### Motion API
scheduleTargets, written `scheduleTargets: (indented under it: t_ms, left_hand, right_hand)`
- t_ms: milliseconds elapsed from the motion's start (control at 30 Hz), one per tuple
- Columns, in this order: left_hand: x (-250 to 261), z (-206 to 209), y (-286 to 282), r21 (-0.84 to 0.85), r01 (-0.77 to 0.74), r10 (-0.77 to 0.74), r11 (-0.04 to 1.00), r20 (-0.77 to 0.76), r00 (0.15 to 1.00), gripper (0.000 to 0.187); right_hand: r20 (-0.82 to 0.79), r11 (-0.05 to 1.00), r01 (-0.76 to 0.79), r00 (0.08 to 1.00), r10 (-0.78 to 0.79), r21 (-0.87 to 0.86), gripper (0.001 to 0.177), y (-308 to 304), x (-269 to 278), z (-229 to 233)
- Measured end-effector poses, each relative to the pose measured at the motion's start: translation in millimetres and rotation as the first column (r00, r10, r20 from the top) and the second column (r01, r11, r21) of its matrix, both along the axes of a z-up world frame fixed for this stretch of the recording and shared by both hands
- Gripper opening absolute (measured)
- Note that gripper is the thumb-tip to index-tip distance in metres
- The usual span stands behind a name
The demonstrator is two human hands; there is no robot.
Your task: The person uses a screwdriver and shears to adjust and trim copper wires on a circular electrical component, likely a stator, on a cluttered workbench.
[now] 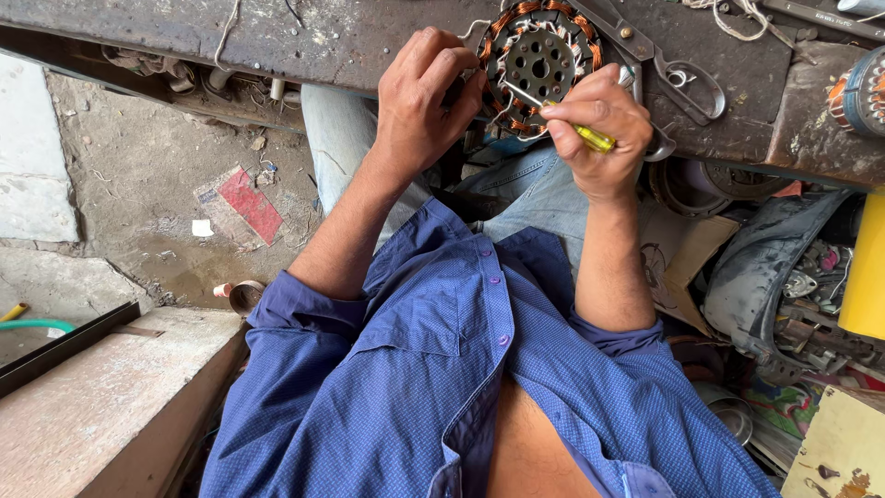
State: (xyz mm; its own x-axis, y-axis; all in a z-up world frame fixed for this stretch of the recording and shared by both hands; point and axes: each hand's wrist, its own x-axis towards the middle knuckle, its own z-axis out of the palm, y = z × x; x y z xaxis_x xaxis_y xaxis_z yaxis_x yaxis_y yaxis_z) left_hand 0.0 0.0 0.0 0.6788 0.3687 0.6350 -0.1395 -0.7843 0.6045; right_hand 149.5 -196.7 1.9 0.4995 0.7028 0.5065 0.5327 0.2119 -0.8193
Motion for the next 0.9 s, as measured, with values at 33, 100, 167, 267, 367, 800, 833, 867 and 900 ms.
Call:
scheduleTargets:
  t_ms: [33,100,167,267,367,800,833,867,900]
  left_hand:
    - [0,0,0,0.005,0.001,-0.001,1.0,0.003,1.0,0.022]
    - [0,-1,1,0.015,0.002,-0.002,1.0,0.009,1.0,0.022]
    - [0,-1,0,0.01,0.001,-0.001,1.0,0.005,1.0,0.022]
    - [0,-1,1,0.008,0.008,-0.008,1.0,0.006,1.0,0.022]
    - [0,1,1,0.004,0.016,-0.016,1.0,0.012,1.0,0.022]
    - [0,3,1,0.009,0.015,-0.015,1.0,0.022,1.0,0.022]
    - [0,3,1,0.01,0.013,-0.013,1.0,0.018,1.0,0.022]
    - [0,3,1,0.01,0.01,-0.01,1.0,0.014,1.0,0.022]
    - [-1,3,1,0.011,0.008,-0.008,1.0,0.009,1.0,0.023]
  right_hand:
    - [-0.004,1.0,-0.006,1.0,0.006,0.005,0.008,0,0,0]
    - [-0.012,1.0,-0.019,1.0,0.019,0.015,0.007,-1,0,1]
    - [-0.008,0.999,-0.027,1.0,0.027,0.019,0.006,-1,1,1]
    - [-0.083,0.998,-0.04,0.996,0.045,0.05,0.004,0,3,3]
    - [-0.125,0.998,-0.053,0.99,0.058,0.046,0.004,-2,4,8]
    - [-0.03,0.999,-0.036,0.999,0.036,-0.007,0.005,0,-1,8]
    - [0.01,0.999,-0.034,0.999,0.035,-0.028,0.004,1,-1,6]
    - [0.05,0.998,-0.032,0.998,0.035,-0.049,0.003,2,0,4]
    - [0.089,0.997,-0.028,0.995,0.034,-0.069,0.003,3,-1,3]
